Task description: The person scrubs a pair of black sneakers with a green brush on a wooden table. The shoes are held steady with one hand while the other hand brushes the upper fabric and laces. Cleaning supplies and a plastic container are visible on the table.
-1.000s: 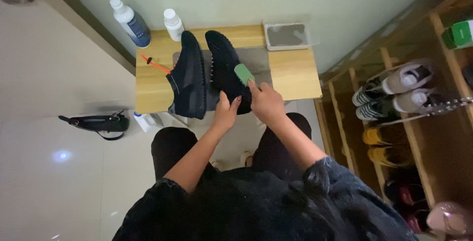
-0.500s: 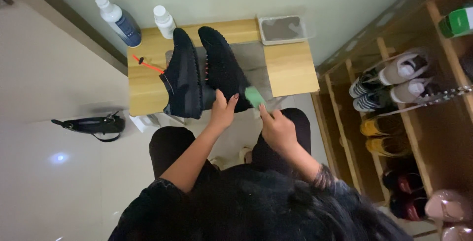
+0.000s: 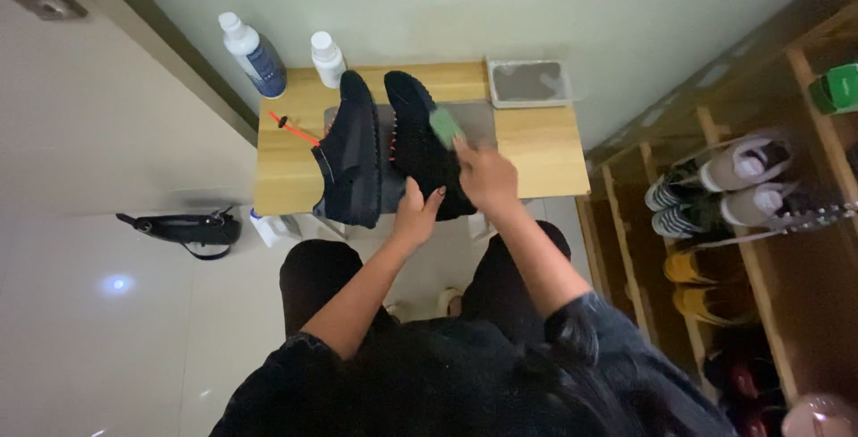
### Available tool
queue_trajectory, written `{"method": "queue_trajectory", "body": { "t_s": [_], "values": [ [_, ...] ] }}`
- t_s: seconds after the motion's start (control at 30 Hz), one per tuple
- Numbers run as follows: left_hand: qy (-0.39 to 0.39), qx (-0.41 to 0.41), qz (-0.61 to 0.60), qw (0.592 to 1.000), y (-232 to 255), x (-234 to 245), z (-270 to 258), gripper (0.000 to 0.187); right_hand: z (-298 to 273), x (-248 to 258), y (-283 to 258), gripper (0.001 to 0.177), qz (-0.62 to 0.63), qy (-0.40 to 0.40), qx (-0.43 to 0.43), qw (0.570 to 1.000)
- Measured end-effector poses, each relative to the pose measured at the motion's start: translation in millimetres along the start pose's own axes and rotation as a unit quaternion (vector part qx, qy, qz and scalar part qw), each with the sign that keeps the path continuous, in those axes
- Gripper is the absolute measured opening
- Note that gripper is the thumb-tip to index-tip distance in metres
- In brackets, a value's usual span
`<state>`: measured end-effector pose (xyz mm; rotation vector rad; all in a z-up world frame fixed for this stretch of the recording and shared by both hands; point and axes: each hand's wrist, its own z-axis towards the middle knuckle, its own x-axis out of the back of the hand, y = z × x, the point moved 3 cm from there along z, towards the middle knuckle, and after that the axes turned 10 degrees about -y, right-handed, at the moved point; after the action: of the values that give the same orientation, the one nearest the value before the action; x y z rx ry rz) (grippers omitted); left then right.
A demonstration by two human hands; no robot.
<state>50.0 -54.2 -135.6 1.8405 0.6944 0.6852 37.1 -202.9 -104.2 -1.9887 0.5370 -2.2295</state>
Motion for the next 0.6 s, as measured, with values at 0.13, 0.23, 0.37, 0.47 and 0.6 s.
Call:
{"method": "queue_trajectory", "body": {
  "t_s": [0.13,0.23,0.37,0.47,0.6],
  "values": [
    [-0.009,0.022,0.013,1.0,6.9,4.9,-6.6,0.082,-58.3,7.3,5.0,0.038,0.039,-0.049,-0.033,0.997],
    [-0.012,0.0,0.017,1.0,22.7,6.9,-6.2,0.074,-89.0,19.4,1.5,0.031,0.006,-0.086,-0.074,0.994],
    [-0.037,0.029,-0.011,0.999,24.6,6.8,-7.5,0.086,-120.1,30.0,-9.9,0.022,0.037,-0.051,-0.086,0.994],
    [-0.033,0.033,-0.009,0.999,10.6,5.8,-1.0,0.088,-136.0,30.8,-11.3,0.024,0.076,-0.046,-0.091,0.992],
    [-0.018,0.047,0.033,0.998,16.3,6.1,-0.9,0.087,-140.3,21.2,-2.7,0.029,0.207,-0.074,-0.097,0.971]
  ]
}}
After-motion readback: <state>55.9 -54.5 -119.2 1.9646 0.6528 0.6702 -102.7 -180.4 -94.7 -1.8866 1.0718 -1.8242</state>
